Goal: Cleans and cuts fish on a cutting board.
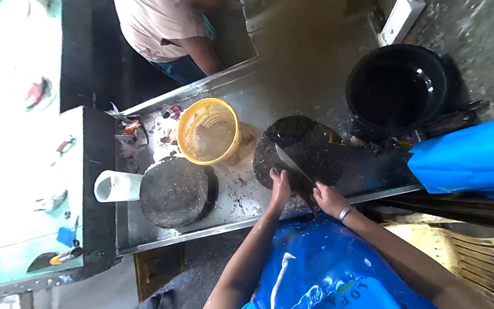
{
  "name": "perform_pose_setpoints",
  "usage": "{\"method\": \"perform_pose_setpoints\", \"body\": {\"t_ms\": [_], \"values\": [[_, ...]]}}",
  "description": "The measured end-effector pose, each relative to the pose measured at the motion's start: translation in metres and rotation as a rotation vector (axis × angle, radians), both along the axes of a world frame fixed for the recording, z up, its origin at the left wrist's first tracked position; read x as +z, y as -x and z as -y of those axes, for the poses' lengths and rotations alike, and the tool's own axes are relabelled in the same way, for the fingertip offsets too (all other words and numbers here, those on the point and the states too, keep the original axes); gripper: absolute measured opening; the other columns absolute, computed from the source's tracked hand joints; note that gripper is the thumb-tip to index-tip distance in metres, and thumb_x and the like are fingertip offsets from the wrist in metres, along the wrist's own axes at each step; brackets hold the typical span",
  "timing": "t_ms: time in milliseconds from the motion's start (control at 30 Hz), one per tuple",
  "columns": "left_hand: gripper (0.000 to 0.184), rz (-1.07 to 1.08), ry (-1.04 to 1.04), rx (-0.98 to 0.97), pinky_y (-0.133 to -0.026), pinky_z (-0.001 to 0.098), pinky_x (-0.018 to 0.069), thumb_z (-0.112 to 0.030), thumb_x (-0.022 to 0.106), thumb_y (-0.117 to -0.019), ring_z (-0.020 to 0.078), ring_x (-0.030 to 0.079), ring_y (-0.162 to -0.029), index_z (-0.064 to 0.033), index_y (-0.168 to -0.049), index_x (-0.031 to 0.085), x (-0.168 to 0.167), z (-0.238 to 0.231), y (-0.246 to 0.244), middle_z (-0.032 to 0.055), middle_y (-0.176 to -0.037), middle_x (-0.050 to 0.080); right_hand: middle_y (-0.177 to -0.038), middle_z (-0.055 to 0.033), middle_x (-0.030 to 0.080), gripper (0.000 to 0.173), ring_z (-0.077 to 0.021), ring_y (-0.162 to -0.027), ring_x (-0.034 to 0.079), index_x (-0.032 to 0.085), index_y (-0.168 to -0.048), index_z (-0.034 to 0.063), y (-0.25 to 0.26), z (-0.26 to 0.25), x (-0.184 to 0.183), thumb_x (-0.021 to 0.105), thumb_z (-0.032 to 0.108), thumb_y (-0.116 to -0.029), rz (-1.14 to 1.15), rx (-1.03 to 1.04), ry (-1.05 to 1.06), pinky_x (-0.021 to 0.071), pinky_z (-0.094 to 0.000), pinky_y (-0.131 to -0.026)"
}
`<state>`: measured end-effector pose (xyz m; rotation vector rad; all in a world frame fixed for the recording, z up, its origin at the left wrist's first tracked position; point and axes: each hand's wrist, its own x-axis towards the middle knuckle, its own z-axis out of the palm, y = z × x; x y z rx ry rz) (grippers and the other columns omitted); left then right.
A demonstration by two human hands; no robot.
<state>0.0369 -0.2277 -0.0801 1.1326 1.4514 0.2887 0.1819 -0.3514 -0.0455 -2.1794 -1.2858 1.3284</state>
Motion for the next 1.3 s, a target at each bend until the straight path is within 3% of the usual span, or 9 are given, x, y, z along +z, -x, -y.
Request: {"method": "perform_pose_setpoints", "body": {"t_ms": [400,633,800,900,1000,1100,1167,1233,1300], "values": [[0.069,-0.089,0.034,-0.045,-0.054,0.0487,0.0593,-0.055,0.032,-0.1094,0.0332,0.068,-0.064,-0.0289,-0.162,-0.005,0.007,-0.006,-0.017,0.0263,-0.103,0.065,-0.113,-0.0255,0.07,0.04,-0.0416,-0.11,0.068,0.058,-0.135,0.0027,-0.018,-0.042,-0.026,0.039,0.03,-0.1114,-0.002,-0.167,-0.036,0.0524,-0.0604,-0.095],[0.072,-0.038,0.07,-0.014,-0.059,0.0553,0.0604,-0.061,0.029,-0.1077,0.0403,0.071,-0.074,-0.0301,-0.161,-0.008,0.006,-0.001,-0.013,0.0309,-0.11,0.065,-0.069,-0.0118,0.063,0.031,-0.0276,-0.061,0.065,0.06,-0.121,0.0008,-0.008,-0.019,0.055,0.046,0.026,-0.1086,0.139,-0.232,-0.659,0.0569,-0.0473,-0.057],[0.07,-0.022,0.09,0.049,-0.059,0.0529,0.0599,-0.063,0.029,-0.1072,0.0388,0.069,-0.076,-0.034,-0.162,-0.004,0.012,0.004,-0.008,0.0291,-0.119,0.061,-0.118,-0.0235,0.07,0.046,-0.0412,-0.112,0.069,0.043,-0.15,0.0085,0.001,-0.004,-0.004,0.031,0.031,-0.1112,0.089,0.076,0.08,0.0546,-0.0595,-0.094],[0.066,-0.117,0.057,0.071,-0.065,0.0504,0.0612,-0.054,0.043,-0.1076,0.0355,0.071,-0.085,-0.0241,-0.16,0.017,0.014,0.004,0.005,0.0251,-0.119,0.064,-0.111,-0.022,0.07,0.044,-0.0398,-0.108,0.07,0.05,-0.143,0.0101,-0.009,0.011,0.002,0.033,0.036,-0.1117,0.057,0.085,0.112,0.0546,-0.0583,-0.092],[0.078,-0.196,-0.078,0.026,-0.088,0.0532,0.0596,-0.039,0.078,-0.0895,0.0315,0.071,-0.104,-0.0067,-0.149,0.039,-0.006,0.007,0.018,0.0213,-0.117,0.069,-0.109,-0.0229,0.07,0.042,-0.0391,-0.105,0.069,0.054,-0.14,0.0075,-0.029,0.03,0.01,0.039,0.035,-0.111,-0.024,0.057,0.072,0.0536,-0.0579,-0.093],[0.082,-0.19,-0.23,0.06,-0.089,0.0547,0.0585,-0.022,0.086,-0.078,0.0314,0.071,-0.103,-0.004,-0.144,0.042,0.008,0.0,0.021,0.0208,-0.114,0.069,-0.1,-0.0209,0.066,0.037,-0.0332,-0.083,0.067,0.057,-0.132,0.0062,-0.055,0.034,0.011,0.042,0.032,-0.1105,-0.151,0.101,0.146,0.0553,-0.0533,-0.074],[0.087,-0.291,-0.414,-0.094,-0.088,0.0602,0.0568,-0.025,0.085,-0.0808,0.0364,0.07,-0.104,-0.0092,-0.151,0.036,0.051,-0.012,0.023,0.0221,-0.116,0.069,-0.096,-0.0195,0.063,0.036,-0.0297,-0.074,0.063,0.058,-0.129,0.0034,-0.073,0.03,0.004,0.042,0.03,-0.1107,-0.211,0.128,0.175,0.0539,-0.0493,-0.066],[0.086,-0.418,-0.638,-0.385,-0.079,0.0655,0.0567,-0.026,0.083,-0.0816,0.0419,0.071,-0.097,-0.0135,-0.152,0.035,0.099,-0.025,0.017,0.0234,-0.112,0.07,-0.116,-0.0253,0.066,0.039,-0.0387,-0.102,0.067,0.059,-0.134,0.0023,-0.082,0.021,0.001,0.04,0.028,-0.1105,-0.106,0.046,0.136,0.0519,-0.0587,-0.089],[0.072,-0.529,-0.825,-0.727,-0.093,0.061,0.0543,-0.022,0.082,-0.0821,0.0375,0.07,-0.107,-0.0124,-0.145,0.049,0.126,-0.039,-0.001,0.0175,-0.117,0.072,-0.119,-0.0261,0.068,0.041,-0.0418,-0.113,0.067,0.055,-0.14,0.0043,-0.076,0.012,0.0,0.037,0.028,-0.1115,0.056,-0.122,0.065,0.0506,-0.0606,-0.098]]}}
